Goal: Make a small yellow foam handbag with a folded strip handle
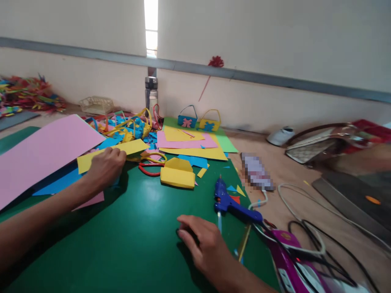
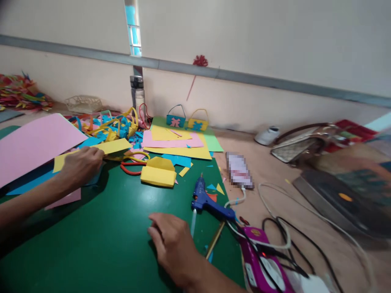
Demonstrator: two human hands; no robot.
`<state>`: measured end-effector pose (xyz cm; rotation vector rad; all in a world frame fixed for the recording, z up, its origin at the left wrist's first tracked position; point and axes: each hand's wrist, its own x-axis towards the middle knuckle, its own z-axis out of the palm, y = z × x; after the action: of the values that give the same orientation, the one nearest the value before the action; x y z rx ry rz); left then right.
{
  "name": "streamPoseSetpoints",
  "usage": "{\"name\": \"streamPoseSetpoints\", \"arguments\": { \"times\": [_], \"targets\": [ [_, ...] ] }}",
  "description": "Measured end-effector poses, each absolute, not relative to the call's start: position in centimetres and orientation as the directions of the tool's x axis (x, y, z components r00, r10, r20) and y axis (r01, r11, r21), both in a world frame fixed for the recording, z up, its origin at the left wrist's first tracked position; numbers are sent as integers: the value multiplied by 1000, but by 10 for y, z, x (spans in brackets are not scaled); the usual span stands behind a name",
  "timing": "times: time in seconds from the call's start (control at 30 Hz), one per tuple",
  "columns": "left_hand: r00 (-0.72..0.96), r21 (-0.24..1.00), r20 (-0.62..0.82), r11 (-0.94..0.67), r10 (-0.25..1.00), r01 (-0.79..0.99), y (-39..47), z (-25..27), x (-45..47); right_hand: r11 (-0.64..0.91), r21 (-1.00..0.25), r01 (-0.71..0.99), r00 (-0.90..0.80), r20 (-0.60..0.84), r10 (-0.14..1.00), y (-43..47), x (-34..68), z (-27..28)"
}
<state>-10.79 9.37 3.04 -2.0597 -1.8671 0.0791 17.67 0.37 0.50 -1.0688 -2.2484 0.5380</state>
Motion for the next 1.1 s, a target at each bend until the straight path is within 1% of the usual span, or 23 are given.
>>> {"name": "streamPoseSetpoints", "arguments": {
  "times": [0.07, 0.1, 0.17, 0.2, 0.23, 0.3, 0.37, 0.43, 0.5, 0.57, 0.6, 0.73, 0.83, 0.9, 0.97, 1.1],
  "targets": [
    [248, -351, 364, -115, 898, 929, 77, 35, -99, 685, -455, 568, -585, 362, 726, 0, 178, 7],
    [317, -359, 436, -161, 842, 919, 68, 35, -92, 705, -398, 588, -612, 351, 709, -2, 178, 9],
    [471, -365, 481, -319, 740, 875, 47, 31, -75, 706, -298, 643, -643, 291, 708, -4, 180, 12],
    [530, -364, 489, -390, 692, 846, 36, 28, -66, 698, -253, 669, -651, 253, 716, -5, 181, 13],
    [587, -354, 456, -469, 669, 809, 26, 23, -57, 692, -210, 691, -655, 224, 722, -5, 182, 14],
    [661, -324, 401, -576, 634, 750, 9, 11, -40, 692, -117, 712, -659, 227, 717, -6, 186, 15],
    [706, -277, 394, -656, 589, 702, -3, -2, -27, 707, -11, 708, -670, 308, 676, -7, 190, 16],
    [728, -229, 368, -702, 579, 674, -8, -14, -19, 720, 88, 689, -684, 407, 605, -9, 194, 19],
    [744, -195, 330, -730, 580, 655, -8, -24, -13, 731, 152, 665, -696, 482, 533, -10, 194, 21],
    [763, -163, 321, -761, 561, 628, -6, -29, -11, 744, 173, 646, -707, 504, 496, -12, 192, 21],
    [772, -146, 332, -779, 542, 610, -4, -29, -11, 750, 170, 639, -717, 485, 501, -12, 191, 20],
    [794, -79, 405, -847, 454, 525, 0, -20, -16, 758, 113, 642, -755, 268, 599, -11, 186, 9],
    [784, -64, 480, -875, 394, 479, 2, -14, -19, 773, 102, 626, -777, 157, 609, -8, 187, 3],
    [770, -70, 518, -878, 373, 473, 2, -13, -21, 788, 95, 608, -793, 133, 595, -6, 189, 2],
    [765, -71, 526, -877, 372, 476, 3, -16, -23, 790, 83, 608, -792, 136, 595, -5, 190, 3],
    [765, -20, 489, -871, 419, 490, 3, -27, -30, 778, 73, 624, -779, 133, 612, -5, 191, 4]
  ]
}}
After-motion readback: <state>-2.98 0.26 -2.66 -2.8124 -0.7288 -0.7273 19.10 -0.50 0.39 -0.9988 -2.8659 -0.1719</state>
